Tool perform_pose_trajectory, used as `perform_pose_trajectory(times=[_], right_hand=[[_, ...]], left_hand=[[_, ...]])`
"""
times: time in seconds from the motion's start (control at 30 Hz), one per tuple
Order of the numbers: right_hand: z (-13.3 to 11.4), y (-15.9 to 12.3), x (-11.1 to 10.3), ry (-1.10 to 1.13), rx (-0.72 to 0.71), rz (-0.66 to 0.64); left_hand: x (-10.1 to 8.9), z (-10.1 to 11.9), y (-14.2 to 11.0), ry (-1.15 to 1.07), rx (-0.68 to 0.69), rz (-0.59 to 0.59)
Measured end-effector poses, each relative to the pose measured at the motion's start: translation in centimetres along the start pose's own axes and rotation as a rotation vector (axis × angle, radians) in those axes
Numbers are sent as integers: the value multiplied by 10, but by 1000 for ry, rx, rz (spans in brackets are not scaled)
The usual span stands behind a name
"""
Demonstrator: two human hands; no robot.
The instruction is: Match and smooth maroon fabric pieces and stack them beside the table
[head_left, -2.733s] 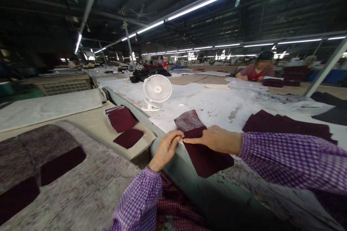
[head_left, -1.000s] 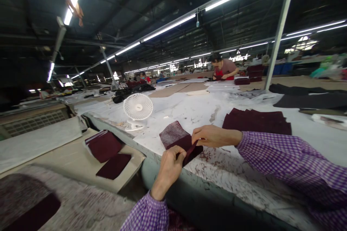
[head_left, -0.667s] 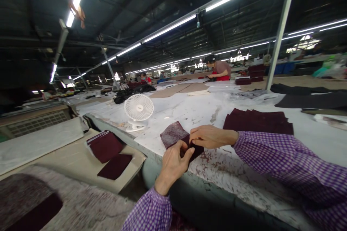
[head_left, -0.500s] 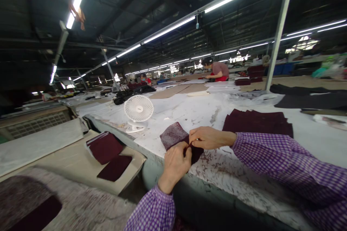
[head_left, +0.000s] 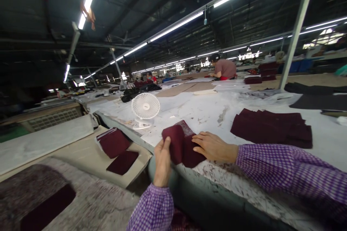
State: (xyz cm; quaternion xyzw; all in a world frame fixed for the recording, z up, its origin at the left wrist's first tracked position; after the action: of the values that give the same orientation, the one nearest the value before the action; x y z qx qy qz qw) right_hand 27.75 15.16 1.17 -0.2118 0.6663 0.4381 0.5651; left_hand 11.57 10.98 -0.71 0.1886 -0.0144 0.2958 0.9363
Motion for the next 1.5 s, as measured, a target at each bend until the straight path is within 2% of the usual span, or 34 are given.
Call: perform_pose_trajectory(times=[0.07,0.13,0.2,0.23,0.27,0.3,0.33,0.43,0.5,0.57,0.63,0.67,0.73,0.8,0.93,0.97,1.03,1.13,1.27,1.5], right_hand=[[0,-1,3,-3,7,-12],[-1,-1,1,-4,12,-18],[-1,-1,-1,-5,26,-23],[0,0,-1,-3,37,-33],[1,0,-1,6,47,-51],[3,0,0,25,55,-78],[4,1,1,58,62,-103],[8,4,-10,237,101,-95],[16,6,-18,465,201,-100],[23,3,-12,770,352,-219],[22,-3,-2,1004,461,-371],[21,-5,0,1050,471,-407],[22,-5,-3,999,408,-388],[25,-4,-9,854,319,-324],[26,-4,-12,645,245,-275],[25,-4,-12,629,241,-279],[25,-4,-9,589,238,-292],[39,-4,-8,422,270,-230],[53,-10,-17,218,235,-94],[41,-23,-14,126,130,-156]], left_hand=[[-49,-11,11,-248,-122,246],[-108,-6,17,-233,-111,519],[-153,21,18,31,-2,671],[-163,40,18,227,76,684],[-162,59,17,434,150,665],[-152,75,15,635,216,616],[-134,86,13,816,264,537],[-59,94,-1,1132,352,250],[-9,88,-17,1165,430,80],[37,79,-39,1115,533,-127],[71,71,-65,1032,625,-323],[82,69,-76,984,655,-409],[92,65,-89,877,660,-538],[88,64,-84,788,601,-570],[69,60,-36,798,531,-394],[71,55,-26,798,514,-399],[84,36,-12,754,422,-497],[103,13,-6,740,320,-589],[113,9,-12,892,395,-594],[119,8,-17,1008,467,-645]])
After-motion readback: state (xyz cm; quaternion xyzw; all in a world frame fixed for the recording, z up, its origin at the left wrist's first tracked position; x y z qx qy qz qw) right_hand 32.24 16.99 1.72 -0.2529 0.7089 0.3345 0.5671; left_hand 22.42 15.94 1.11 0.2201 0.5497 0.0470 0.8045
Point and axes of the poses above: each hand's wrist, its own y-axis towards the middle knuckle, its own x-axis out of the palm, z = x × y, the point moved 10 cm from there along y, towards the middle knuckle, and after that the axes turned 7 degrees about x, right-handed, at the moved point
